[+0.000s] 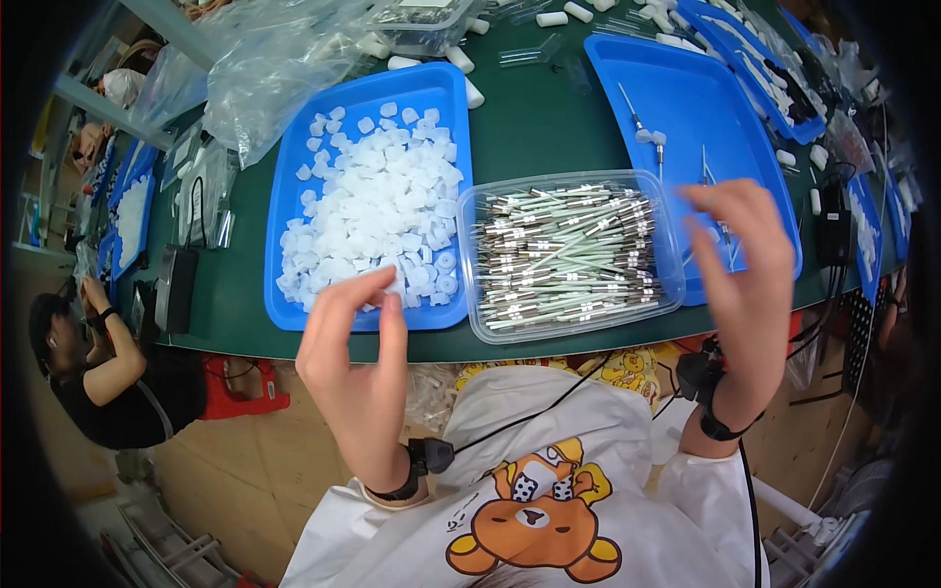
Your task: Manual assembly of small white plastic components and thin metal pins at a factory workbench.
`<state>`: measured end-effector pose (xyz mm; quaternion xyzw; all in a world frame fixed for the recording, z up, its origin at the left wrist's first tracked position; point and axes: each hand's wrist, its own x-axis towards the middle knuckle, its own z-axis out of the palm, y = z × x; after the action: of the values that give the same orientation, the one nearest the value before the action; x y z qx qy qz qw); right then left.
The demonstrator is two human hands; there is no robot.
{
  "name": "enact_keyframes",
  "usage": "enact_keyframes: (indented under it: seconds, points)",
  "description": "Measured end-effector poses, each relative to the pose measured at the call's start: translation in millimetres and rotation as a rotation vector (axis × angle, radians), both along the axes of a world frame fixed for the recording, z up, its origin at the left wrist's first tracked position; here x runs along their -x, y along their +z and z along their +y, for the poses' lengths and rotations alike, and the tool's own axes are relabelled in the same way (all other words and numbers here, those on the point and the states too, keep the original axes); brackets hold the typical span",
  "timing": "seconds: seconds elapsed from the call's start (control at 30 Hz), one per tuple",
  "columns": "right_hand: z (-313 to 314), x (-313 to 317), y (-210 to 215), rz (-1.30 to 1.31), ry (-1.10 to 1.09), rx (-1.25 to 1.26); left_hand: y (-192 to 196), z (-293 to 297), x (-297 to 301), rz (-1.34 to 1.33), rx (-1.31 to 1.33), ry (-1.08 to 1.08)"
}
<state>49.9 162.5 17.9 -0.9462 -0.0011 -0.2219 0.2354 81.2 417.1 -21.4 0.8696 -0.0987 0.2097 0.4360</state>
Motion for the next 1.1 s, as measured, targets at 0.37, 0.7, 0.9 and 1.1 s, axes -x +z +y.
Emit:
enact_keyframes:
  seconds: [0.37, 0.7, 0.9, 1.1]
  points:
    - [25, -27, -15, -0.008, 0.205, 0.254, -6, -11, -34, -0.039, -0.499, 0.045]
    - [21, -5, -4, -0.313, 0.043, -0.140, -6, -3, -37, -0.025, -0.585, -0.045]
    - [18, 9, -20, -0.385, 0.106, -0.690, -14, -4, -46, 0.042, -0.542, -0.043]
    - [15, -7, -31, -0.121, 0.170, -1.054, -8, -6, -38, 0.031, -0.256, -0.001]
